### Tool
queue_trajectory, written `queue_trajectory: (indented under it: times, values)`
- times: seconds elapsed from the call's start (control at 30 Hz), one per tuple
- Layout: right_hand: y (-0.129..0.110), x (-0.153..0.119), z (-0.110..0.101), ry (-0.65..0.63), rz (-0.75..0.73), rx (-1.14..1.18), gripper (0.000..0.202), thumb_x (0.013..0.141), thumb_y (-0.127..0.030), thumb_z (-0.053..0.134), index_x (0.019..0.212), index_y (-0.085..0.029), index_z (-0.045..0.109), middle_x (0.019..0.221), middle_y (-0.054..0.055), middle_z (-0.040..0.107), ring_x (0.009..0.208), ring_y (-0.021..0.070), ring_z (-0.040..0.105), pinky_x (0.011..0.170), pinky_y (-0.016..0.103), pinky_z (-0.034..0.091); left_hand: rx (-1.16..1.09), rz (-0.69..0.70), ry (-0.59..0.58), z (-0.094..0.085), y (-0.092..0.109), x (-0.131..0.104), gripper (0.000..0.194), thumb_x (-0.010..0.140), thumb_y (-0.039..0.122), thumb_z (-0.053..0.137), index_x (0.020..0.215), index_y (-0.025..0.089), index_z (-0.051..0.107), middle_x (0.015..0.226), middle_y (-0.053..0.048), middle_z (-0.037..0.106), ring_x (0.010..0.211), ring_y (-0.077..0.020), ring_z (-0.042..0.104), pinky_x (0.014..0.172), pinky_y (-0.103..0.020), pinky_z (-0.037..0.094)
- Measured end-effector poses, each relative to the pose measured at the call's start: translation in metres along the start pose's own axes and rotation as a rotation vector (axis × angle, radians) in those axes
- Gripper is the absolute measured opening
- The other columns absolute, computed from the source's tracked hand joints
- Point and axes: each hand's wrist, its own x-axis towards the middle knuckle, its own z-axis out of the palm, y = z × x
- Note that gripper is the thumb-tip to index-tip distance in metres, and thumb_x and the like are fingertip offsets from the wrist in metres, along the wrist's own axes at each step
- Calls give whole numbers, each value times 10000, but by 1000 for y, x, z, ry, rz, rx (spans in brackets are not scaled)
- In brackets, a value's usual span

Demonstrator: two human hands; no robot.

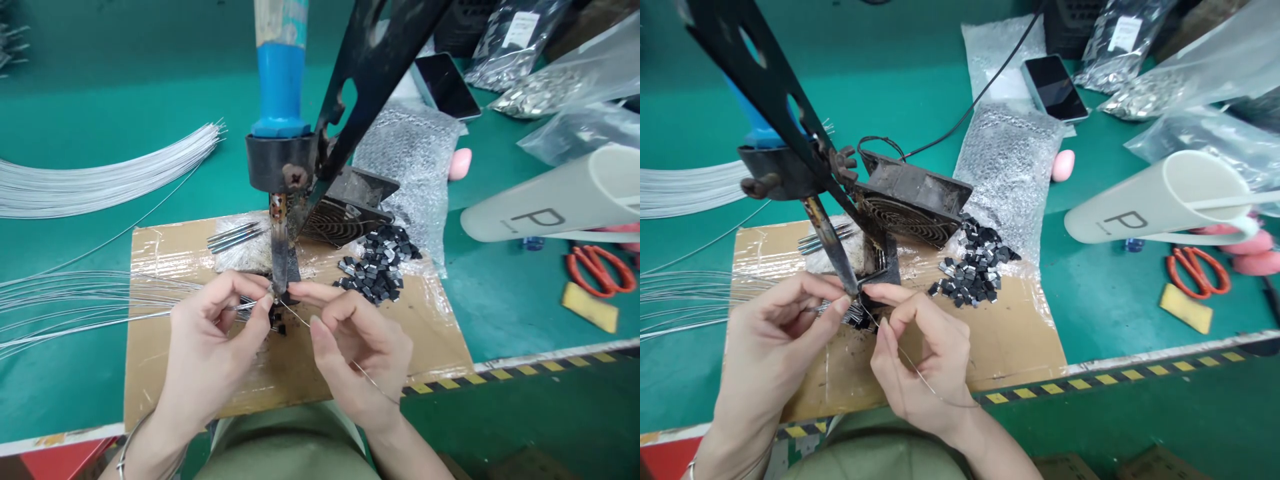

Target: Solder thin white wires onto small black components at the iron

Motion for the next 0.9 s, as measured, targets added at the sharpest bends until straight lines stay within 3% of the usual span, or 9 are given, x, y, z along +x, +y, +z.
queue_trajectory:
  times: [0.4, 0.67, 0.9]
  values:
    - [-1, 1, 2, 1, -6, 3, 214, 960, -41, 671, 881, -238, 641, 1277, 28, 798, 1172, 197, 762, 1093, 358, 583, -15, 9, -5, -1, 0, 0, 108, 856, 145, 766, 778, 214, 738, 884, 5, 763, 709, -99, 652, 586, -175, 444]
    - [0, 1, 2, 15, -14, -12, 206, 959, -45, 664, 882, -235, 641, 1252, 59, 804, 1163, 222, 769, 1079, 391, 595, 30, -8, -13, 0, 0, 0, 95, 861, 163, 764, 783, 205, 730, 863, 11, 762, 631, -94, 583, 544, -205, 394]
    - [-1, 0, 3, 20, -38, -32, 218, 938, -27, 667, 885, -237, 648, 1266, 51, 800, 1150, 209, 772, 1080, 378, 601, -2, -11, -7, 0, 3, -1, 116, 866, 131, 753, 780, 206, 733, 890, -1, 768, 748, -109, 688, 626, -173, 476]
